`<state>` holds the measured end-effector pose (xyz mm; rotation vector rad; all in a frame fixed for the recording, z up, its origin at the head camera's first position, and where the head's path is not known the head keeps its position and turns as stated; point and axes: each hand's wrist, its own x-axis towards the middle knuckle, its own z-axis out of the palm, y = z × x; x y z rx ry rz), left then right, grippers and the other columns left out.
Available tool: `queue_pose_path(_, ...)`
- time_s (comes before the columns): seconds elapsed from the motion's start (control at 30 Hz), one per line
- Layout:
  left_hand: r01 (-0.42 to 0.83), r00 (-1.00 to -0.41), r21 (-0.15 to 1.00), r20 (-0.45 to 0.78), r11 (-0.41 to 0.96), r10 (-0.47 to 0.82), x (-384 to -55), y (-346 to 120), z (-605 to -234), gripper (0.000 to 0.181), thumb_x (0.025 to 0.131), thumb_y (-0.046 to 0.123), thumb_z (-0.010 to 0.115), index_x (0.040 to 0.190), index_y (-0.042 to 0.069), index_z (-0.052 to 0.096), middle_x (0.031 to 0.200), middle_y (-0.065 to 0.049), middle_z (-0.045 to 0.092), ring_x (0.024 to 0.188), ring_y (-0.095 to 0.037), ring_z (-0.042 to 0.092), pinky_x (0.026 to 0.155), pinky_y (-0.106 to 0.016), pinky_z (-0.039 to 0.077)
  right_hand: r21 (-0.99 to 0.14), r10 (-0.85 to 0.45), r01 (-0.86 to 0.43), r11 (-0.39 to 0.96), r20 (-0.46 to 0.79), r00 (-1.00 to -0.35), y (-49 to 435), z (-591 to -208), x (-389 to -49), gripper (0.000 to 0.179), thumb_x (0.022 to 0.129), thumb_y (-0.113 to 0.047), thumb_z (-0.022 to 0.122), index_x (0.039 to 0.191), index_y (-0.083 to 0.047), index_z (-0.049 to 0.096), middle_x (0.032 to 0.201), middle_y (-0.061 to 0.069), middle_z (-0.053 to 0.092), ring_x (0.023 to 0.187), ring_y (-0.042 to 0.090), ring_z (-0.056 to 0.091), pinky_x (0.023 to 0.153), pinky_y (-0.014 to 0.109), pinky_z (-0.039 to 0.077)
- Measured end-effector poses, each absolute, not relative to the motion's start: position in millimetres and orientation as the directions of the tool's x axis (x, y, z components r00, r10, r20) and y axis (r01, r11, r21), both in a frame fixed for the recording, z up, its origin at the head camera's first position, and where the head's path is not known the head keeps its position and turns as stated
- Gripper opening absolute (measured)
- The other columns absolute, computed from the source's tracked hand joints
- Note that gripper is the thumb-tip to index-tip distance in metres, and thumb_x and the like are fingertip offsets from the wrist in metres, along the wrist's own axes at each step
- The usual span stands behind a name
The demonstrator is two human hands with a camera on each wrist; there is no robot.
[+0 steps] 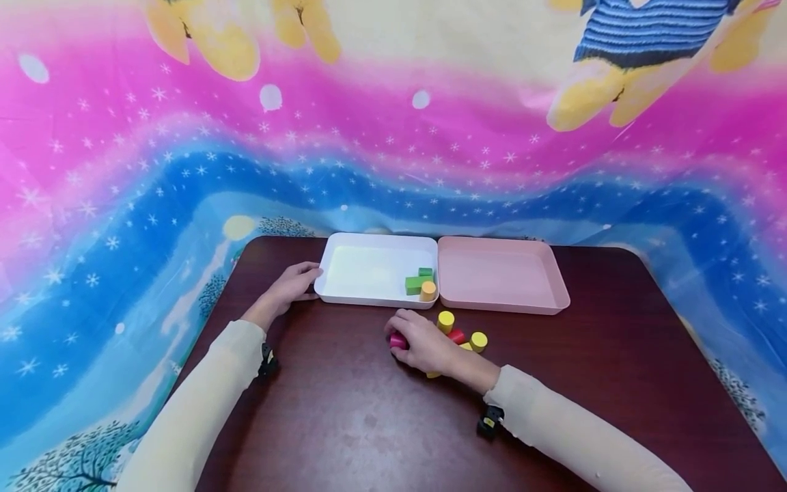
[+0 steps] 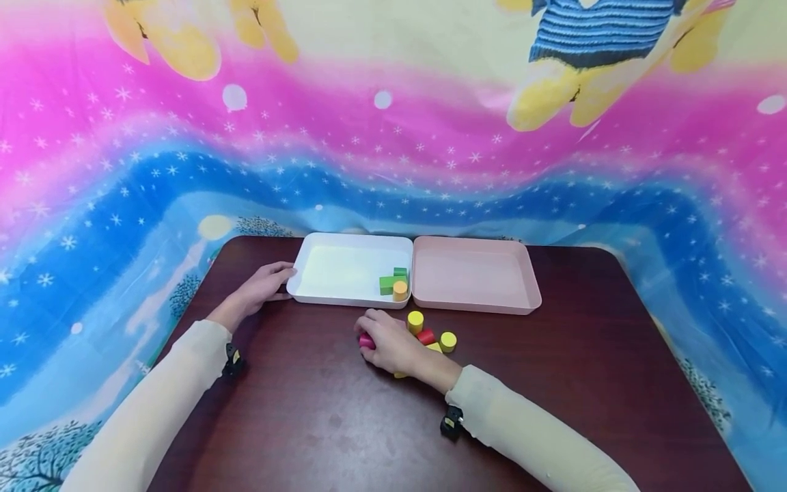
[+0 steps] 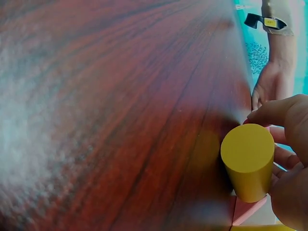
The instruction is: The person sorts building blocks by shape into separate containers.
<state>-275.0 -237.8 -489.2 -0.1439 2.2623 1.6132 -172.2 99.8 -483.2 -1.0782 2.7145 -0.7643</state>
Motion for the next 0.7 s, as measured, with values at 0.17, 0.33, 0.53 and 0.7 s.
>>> queue_pose_path(0.17,-0.301,-0.926,0.898,-0.355,0.320,0.126,-275.2,-237.0,-488.5,0.053,0.114,0.032,0.049,0.159,0.004,0.042,0.150,-0.020,0.052,0.132,-0.033,0.057,0.102,-0.044,0.058,-0.497,-0.681,-0.619,0.609,0.073,-0.729,99.9,-485.9,-173.4,0.034,0.092,-0.018,0.084,0.122,-0.012,0.070,0.112,-0.003,0.061,0.104,0.014,0.057,0.087,0.031,0.058)
queue_pose_path(0.33,-0.299,-0.926,0.900,-0.354,0.316,0.132,-275.2,-235.9,-489.2,0.053,0.114,0.031,0.049,0.159,0.005,0.043,0.149,-0.019,0.052,0.130,-0.033,0.058,0.100,-0.043,0.059,-0.500,-0.687,-0.627,0.597,0.084,-0.722,101.0,-487.3,-176.5,0.033,0.092,-0.018,0.085,0.120,-0.012,0.070,0.112,-0.003,0.062,0.105,0.014,0.058,0.089,0.031,0.058)
queue_pose_path(0.53,-0.295,-0.928,0.901,-0.349,0.317,0.129,-275.7,-235.9,-488.4,0.053,0.114,0.033,0.049,0.159,0.005,0.043,0.148,-0.018,0.054,0.129,-0.032,0.058,0.099,-0.042,0.059,-0.507,-0.690,-0.631,0.587,0.094,-0.717,101.4,-485.8,-180.5,0.032,0.092,-0.017,0.084,0.120,-0.011,0.070,0.113,-0.002,0.062,0.105,0.015,0.058,0.088,0.030,0.058)
queue_pose_path(0.7,-0.296,-0.928,0.901,-0.350,0.317,0.126,-275.8,-236.9,-485.2,0.054,0.114,0.033,0.049,0.159,0.005,0.042,0.149,-0.019,0.052,0.131,-0.033,0.057,0.101,-0.044,0.059,-0.504,-0.695,-0.634,0.586,0.090,-0.714,99.7,-481.9,-183.1,0.031,0.093,-0.017,0.083,0.120,-0.010,0.070,0.114,-0.001,0.062,0.103,0.014,0.058,0.087,0.029,0.059)
